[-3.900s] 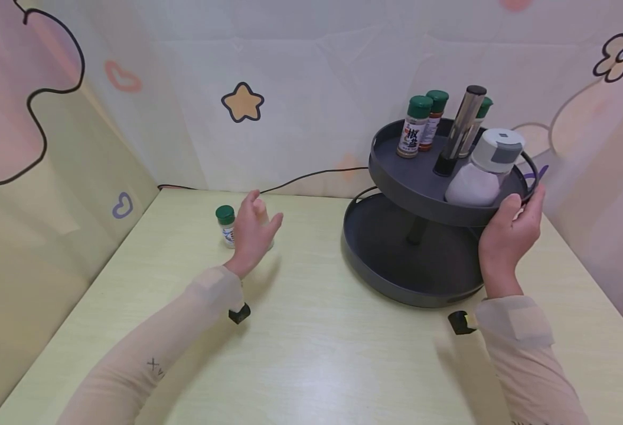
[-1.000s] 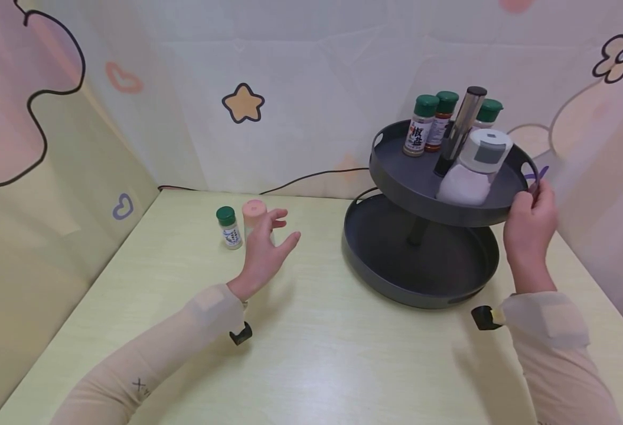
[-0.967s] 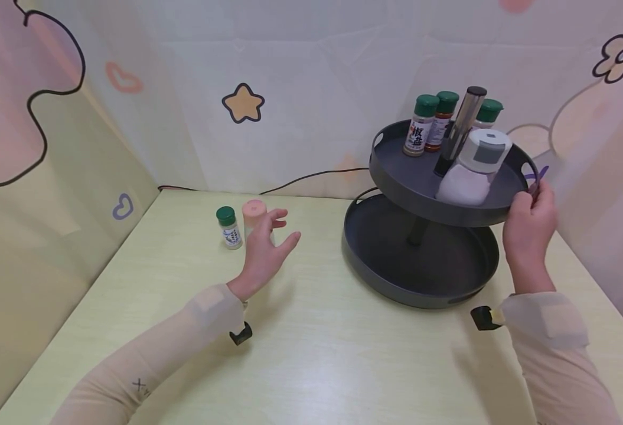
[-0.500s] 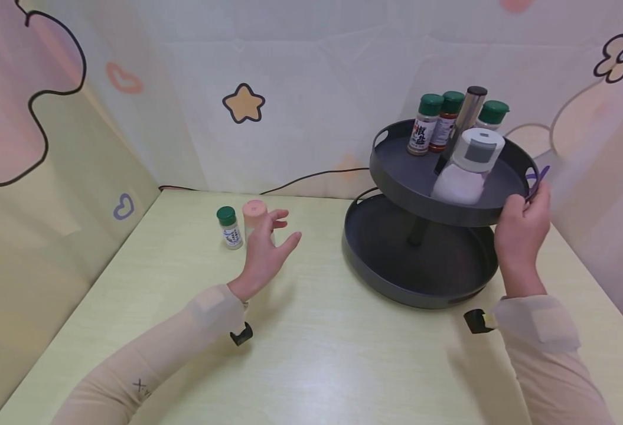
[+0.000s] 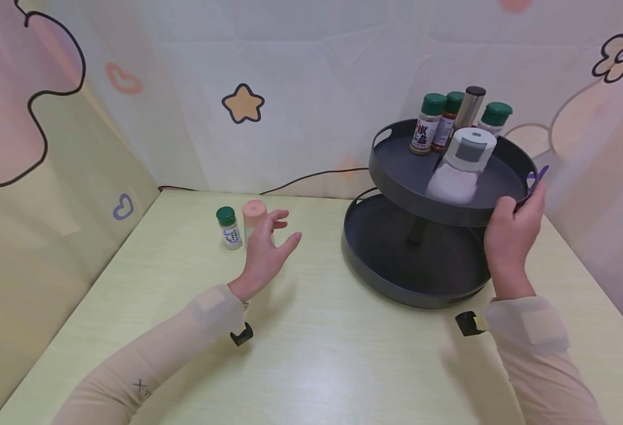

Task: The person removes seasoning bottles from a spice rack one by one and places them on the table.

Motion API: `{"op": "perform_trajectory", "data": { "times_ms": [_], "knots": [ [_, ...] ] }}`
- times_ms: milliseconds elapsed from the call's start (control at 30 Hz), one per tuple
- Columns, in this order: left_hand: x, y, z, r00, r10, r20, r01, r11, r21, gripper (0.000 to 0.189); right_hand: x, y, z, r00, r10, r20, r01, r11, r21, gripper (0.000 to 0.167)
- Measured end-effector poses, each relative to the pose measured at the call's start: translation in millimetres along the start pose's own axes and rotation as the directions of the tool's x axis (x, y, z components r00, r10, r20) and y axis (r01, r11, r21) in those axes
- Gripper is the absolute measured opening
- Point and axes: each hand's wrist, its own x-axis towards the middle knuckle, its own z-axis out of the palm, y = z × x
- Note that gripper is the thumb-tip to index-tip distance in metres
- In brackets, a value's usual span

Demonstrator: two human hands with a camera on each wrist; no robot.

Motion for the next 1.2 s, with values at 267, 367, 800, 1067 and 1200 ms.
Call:
{"op": "perform_trajectory", "data": {
  "times_ms": [267, 367, 800, 1067, 1200],
  "knots": [
    [0.6, -1.3, 0.3, 1.000, 0.012, -0.003, -0.012, 1.000, -0.005, 0.045, -4.4, -2, 1, 1.000, -0.009, 0.009, 0.009, 0.999, -0.045, 0.036],
    [0.8, -1.4, 0.4, 1.000, 0.005, 0.000, -0.005, 1.000, -0.003, 0.045, -4.0, -3, -2, 0.999, 0.014, 0.034, -0.011, 0.996, -0.086, 0.039],
    [-0.9, -0.6, 0.6, 1.000, 0.005, 0.008, -0.004, 1.000, -0.012, 0.045, 28.3, -2, -21, 0.989, 0.141, 0.036, -0.134, 0.978, -0.158, 0.050],
    [-2.2, -0.4, 2.0, 1.000, 0.007, 0.007, -0.007, 1.000, -0.024, 0.045, 43.3, 4, -20, 0.972, 0.232, 0.025, -0.232, 0.973, 0.007, 0.045],
    [-2.5, -0.5, 2.7, 1.000, 0.009, 0.007, -0.009, 1.000, -0.029, 0.045, 46.3, 5, -19, 0.968, 0.252, 0.011, -0.253, 0.965, 0.072, 0.044]
  ]
}}
